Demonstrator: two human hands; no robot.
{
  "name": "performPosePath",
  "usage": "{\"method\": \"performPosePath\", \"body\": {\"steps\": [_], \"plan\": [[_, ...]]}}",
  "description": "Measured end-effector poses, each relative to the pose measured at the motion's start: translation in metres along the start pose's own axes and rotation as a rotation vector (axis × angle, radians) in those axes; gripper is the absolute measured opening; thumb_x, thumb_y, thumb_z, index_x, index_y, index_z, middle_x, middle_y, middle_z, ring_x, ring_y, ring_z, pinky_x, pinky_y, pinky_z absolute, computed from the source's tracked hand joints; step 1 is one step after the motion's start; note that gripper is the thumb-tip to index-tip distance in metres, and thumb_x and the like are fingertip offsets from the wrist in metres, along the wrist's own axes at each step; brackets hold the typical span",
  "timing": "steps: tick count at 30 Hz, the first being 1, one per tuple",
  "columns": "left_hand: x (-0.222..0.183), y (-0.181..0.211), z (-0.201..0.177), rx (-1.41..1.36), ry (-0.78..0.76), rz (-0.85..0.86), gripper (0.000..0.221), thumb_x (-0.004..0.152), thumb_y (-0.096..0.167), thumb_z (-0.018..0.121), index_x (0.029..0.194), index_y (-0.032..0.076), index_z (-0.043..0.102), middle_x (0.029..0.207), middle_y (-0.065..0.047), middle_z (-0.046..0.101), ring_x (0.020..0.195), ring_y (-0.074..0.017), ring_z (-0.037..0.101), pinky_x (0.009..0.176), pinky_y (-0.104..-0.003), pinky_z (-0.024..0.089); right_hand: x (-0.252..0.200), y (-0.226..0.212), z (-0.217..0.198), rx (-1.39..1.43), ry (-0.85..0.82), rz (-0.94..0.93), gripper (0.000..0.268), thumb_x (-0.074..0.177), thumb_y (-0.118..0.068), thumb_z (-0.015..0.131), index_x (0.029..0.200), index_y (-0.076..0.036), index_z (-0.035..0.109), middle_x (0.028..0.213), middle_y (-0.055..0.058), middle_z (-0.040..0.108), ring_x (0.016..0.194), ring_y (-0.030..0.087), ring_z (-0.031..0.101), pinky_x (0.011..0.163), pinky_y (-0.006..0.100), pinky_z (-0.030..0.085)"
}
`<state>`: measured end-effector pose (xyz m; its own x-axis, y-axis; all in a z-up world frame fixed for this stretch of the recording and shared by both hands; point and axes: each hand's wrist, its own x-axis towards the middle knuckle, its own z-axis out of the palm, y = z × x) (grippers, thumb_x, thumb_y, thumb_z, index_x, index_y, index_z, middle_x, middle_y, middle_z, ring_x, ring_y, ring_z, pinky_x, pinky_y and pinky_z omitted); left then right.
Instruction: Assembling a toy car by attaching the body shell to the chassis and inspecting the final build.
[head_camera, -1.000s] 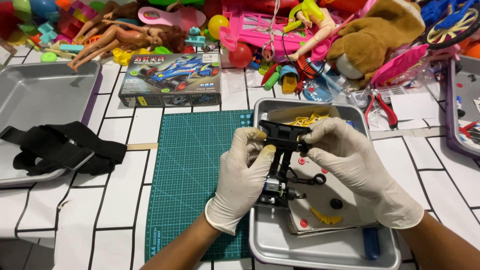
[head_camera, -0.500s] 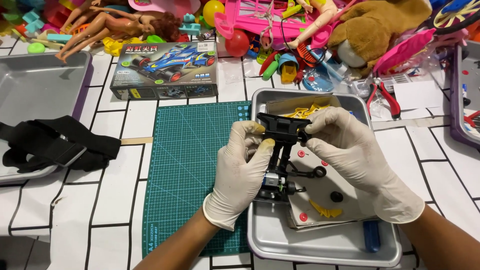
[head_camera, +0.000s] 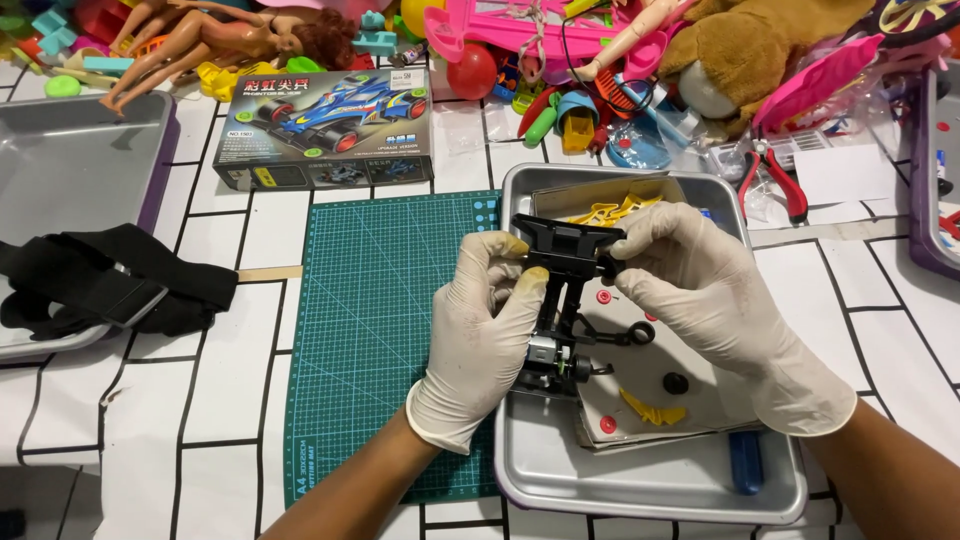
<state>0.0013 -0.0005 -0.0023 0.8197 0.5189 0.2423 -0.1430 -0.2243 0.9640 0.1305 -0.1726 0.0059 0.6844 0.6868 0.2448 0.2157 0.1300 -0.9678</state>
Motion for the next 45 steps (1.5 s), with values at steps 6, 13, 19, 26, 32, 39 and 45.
{"method": "performPosePath", "body": {"steps": [6,13,19,26,32,39,45], "plan": [[0.001,-0.001,0.0,-0.009,0.024,-0.022,0.021,0.096,0.019,0.066,0.112,0.01,0.056,0.096,-0.004,0.067,0.086,-0.0122,0.069,0.075,-0.025,0.059,0.0,0.004,0.003,-0.063,0.033,-0.016,0.023,0.088,0.009,0.07,0.106,-0.003,0.062,0.108,0.009,0.059,0.096,0.015,0.06,0.077,0.025,0.058],[0.001,-0.002,-0.001,0.002,0.028,-0.041,0.022,0.095,0.022,0.065,0.113,0.011,0.056,0.099,-0.007,0.071,0.089,-0.0152,0.073,0.077,-0.027,0.06,0.0,-0.003,0.008,-0.147,0.047,-0.033,0.02,0.089,0.008,0.07,0.106,-0.001,0.066,0.105,0.01,0.062,0.089,0.015,0.063,0.075,0.024,0.058],[-0.002,-0.005,0.0,0.069,0.056,0.008,0.024,0.096,0.024,0.065,0.114,0.01,0.058,0.097,-0.006,0.071,0.089,-0.0158,0.073,0.08,-0.027,0.06,-0.003,-0.003,0.011,-0.285,0.039,-0.205,0.022,0.089,0.01,0.072,0.109,0.0,0.067,0.106,0.013,0.066,0.095,0.018,0.066,0.079,0.026,0.06],[-0.002,-0.005,0.001,0.082,0.057,0.017,0.026,0.096,0.027,0.063,0.115,0.01,0.056,0.099,-0.007,0.071,0.089,-0.0181,0.074,0.082,-0.03,0.06,-0.004,-0.004,0.011,-0.251,0.055,-0.152,0.023,0.088,0.011,0.072,0.11,0.004,0.068,0.105,0.015,0.067,0.092,0.02,0.068,0.078,0.026,0.062],[-0.002,-0.008,0.001,0.072,0.046,0.069,0.025,0.098,0.025,0.062,0.115,0.008,0.055,0.102,-0.009,0.071,0.091,-0.0205,0.076,0.083,-0.03,0.063,-0.004,0.001,0.01,-0.251,0.037,-0.127,0.024,0.09,0.009,0.07,0.114,0.004,0.067,0.108,0.015,0.067,0.098,0.02,0.067,0.086,0.026,0.059],[-0.001,-0.005,0.002,0.029,0.04,0.029,0.023,0.096,0.022,0.064,0.113,0.009,0.055,0.099,-0.006,0.073,0.086,-0.0181,0.076,0.077,-0.029,0.062,-0.004,0.008,0.006,-0.305,0.024,-0.207,0.025,0.092,0.005,0.07,0.116,0.004,0.066,0.109,0.015,0.068,0.1,0.021,0.067,0.086,0.027,0.06],[0.0,-0.001,0.005,-0.075,0.08,0.013,0.029,0.093,0.015,0.067,0.118,0.01,0.052,0.089,-0.006,0.074,0.084,-0.0137,0.074,0.079,-0.028,0.063,-0.004,0.002,0.006,-0.342,0.05,-0.244,0.022,0.093,0.003,0.07,0.114,0.001,0.067,0.108,0.012,0.069,0.1,0.018,0.066,0.082,0.024,0.054]]}}
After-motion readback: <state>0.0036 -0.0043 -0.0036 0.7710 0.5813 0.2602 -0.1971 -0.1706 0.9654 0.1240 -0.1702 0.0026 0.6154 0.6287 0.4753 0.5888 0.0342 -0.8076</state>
